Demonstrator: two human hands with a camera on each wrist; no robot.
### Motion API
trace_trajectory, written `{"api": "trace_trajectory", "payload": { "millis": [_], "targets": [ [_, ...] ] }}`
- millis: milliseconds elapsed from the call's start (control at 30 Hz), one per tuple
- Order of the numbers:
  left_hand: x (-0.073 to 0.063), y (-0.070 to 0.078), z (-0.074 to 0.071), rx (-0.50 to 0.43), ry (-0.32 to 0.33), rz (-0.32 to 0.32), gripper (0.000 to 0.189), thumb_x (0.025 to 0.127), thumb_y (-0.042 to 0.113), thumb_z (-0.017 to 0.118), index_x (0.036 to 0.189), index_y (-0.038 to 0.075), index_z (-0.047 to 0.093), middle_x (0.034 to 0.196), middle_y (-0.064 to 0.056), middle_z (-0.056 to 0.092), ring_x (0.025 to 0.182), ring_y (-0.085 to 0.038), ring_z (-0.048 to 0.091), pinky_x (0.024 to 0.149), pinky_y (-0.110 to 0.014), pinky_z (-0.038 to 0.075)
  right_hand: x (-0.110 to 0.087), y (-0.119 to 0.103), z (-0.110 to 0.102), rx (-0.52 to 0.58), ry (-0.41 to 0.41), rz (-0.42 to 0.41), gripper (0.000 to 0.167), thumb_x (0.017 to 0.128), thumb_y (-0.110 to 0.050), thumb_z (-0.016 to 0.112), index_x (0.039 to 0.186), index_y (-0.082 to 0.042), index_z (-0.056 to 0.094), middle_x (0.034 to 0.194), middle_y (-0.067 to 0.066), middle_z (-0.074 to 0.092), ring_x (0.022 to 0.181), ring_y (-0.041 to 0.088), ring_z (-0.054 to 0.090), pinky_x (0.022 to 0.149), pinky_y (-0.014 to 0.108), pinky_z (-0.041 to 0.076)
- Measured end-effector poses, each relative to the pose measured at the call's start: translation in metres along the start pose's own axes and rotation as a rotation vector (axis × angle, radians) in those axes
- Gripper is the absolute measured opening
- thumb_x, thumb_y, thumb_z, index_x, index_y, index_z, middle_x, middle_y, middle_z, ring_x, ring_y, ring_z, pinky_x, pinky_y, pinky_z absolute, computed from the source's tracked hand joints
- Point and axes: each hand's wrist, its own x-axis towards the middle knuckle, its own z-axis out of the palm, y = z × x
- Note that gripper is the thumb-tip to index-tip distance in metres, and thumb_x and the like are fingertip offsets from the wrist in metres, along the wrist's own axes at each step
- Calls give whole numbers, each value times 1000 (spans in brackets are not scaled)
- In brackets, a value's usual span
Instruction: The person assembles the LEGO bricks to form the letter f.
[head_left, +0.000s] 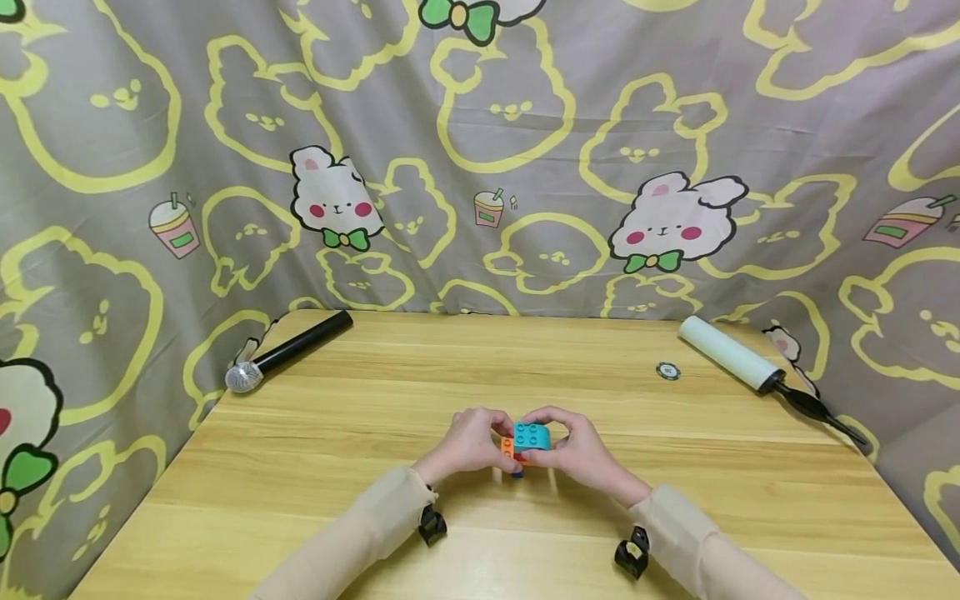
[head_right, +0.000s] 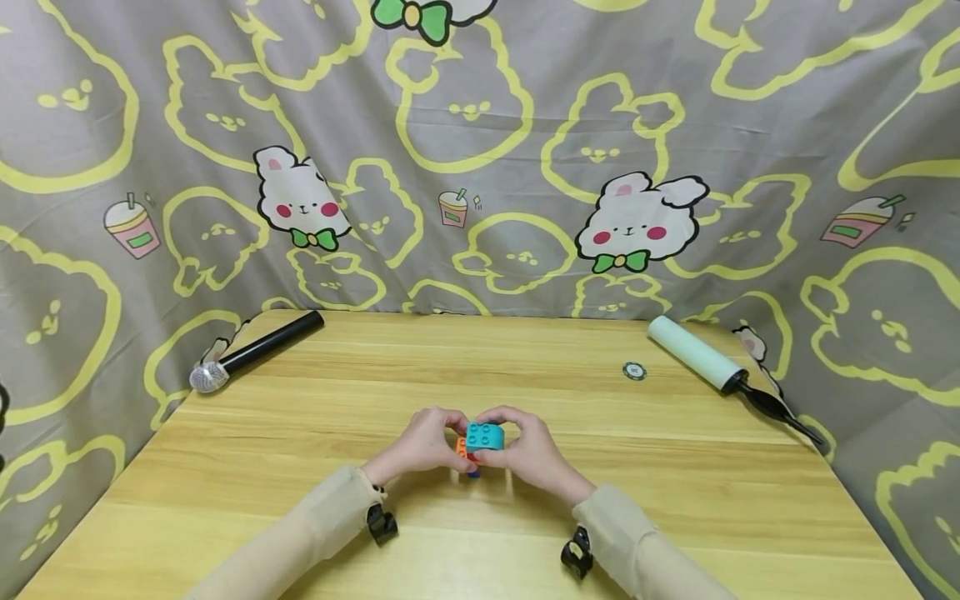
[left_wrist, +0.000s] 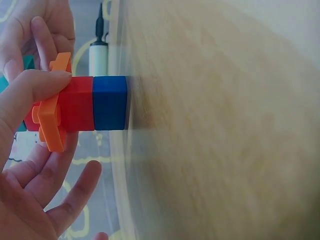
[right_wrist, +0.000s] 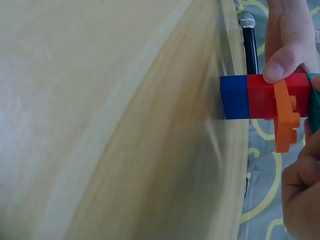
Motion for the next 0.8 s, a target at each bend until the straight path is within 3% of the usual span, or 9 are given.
{"api": "trace_trajectory", "payload": {
  "millis": [200,433,800],
  "targets": [
    [0,1,-1,19,-15,-10,33,61,29,89,84,20,68,86,9,71,88,-14,61,87,-41,31,2,3,-1,18,-10,-21,36,78,-9,78,111,-3,64,114,23,59,38,-1,29,39,14,27],
    [-4,0,-13,129,-31,42,35,60,34,89,88,21,71,86,11,72,88,-12,62,85,-41,30,4,2,-1,42,-30,-24,37,77,-5,78,111,1,64,115,25,58,38,-1,33,39,14,29],
    [-6,-2,-15,88,-15,39,32,60,28,88,87,22,72,82,13,71,85,-12,61,85,-39,29,4,2,0,40,-19,2,38,76,-4,78,111,1,64,119,26,56,39,3,37,40,16,30]
  ]
}}
